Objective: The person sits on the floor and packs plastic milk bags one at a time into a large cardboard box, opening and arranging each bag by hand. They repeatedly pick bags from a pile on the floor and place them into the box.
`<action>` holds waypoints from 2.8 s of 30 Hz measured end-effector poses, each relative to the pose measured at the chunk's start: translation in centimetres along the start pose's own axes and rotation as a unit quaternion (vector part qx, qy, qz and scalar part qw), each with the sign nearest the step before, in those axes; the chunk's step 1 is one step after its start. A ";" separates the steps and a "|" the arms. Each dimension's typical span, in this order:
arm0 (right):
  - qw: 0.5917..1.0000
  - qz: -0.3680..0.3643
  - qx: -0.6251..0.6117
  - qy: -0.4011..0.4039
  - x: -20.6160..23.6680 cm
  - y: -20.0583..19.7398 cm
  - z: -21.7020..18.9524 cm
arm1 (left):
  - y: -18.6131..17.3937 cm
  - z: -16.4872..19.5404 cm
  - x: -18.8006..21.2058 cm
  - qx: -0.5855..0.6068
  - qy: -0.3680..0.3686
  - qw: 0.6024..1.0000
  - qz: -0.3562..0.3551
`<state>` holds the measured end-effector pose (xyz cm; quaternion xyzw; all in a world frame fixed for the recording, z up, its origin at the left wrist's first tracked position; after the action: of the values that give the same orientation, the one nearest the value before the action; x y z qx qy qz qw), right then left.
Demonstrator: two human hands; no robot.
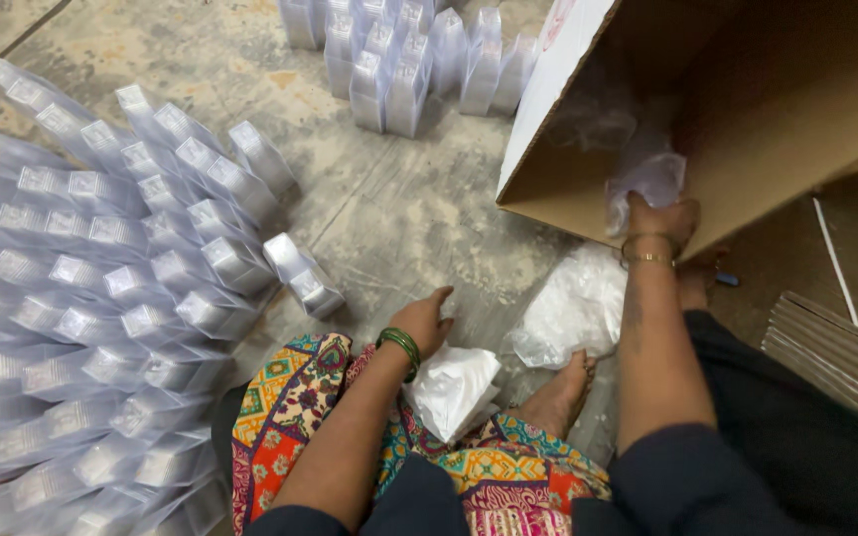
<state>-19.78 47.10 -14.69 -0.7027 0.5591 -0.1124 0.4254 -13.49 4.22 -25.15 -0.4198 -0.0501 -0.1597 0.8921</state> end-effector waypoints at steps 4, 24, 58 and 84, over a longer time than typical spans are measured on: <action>0.975 0.058 0.198 -0.085 -3.5 4.1 -4.1 | 0.5 -0.4 -0.6 0.002 0.003 1.000 -0.020; 0.792 -0.338 -0.405 -0.308 31.5 -2.1 -14.6 | 7.7 -1.5 -4.3 -0.110 0.066 0.987 -0.100; 0.767 -0.485 -0.046 -0.418 32.9 7.9 -19.3 | -4.0 -2.3 -2.6 0.278 0.066 0.957 0.052; 0.785 -0.402 -0.472 0.023 25.9 1.0 -9.6 | -7.4 0.5 -3.1 0.685 -0.072 0.725 0.028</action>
<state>-17.54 19.72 -17.75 -0.9740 0.2193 -0.0114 -0.0558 -18.78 0.90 -20.10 0.2940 -0.1979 -0.0263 0.9347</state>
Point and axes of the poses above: each hand's wrist, its own x-axis away from the middle knuckle, its own y-axis out of the palm, z = x × y, the point moved 9 cm from there along -x, towards the middle knuckle, and after that the axes turned 15 degrees about z, right-handed, at the moved point
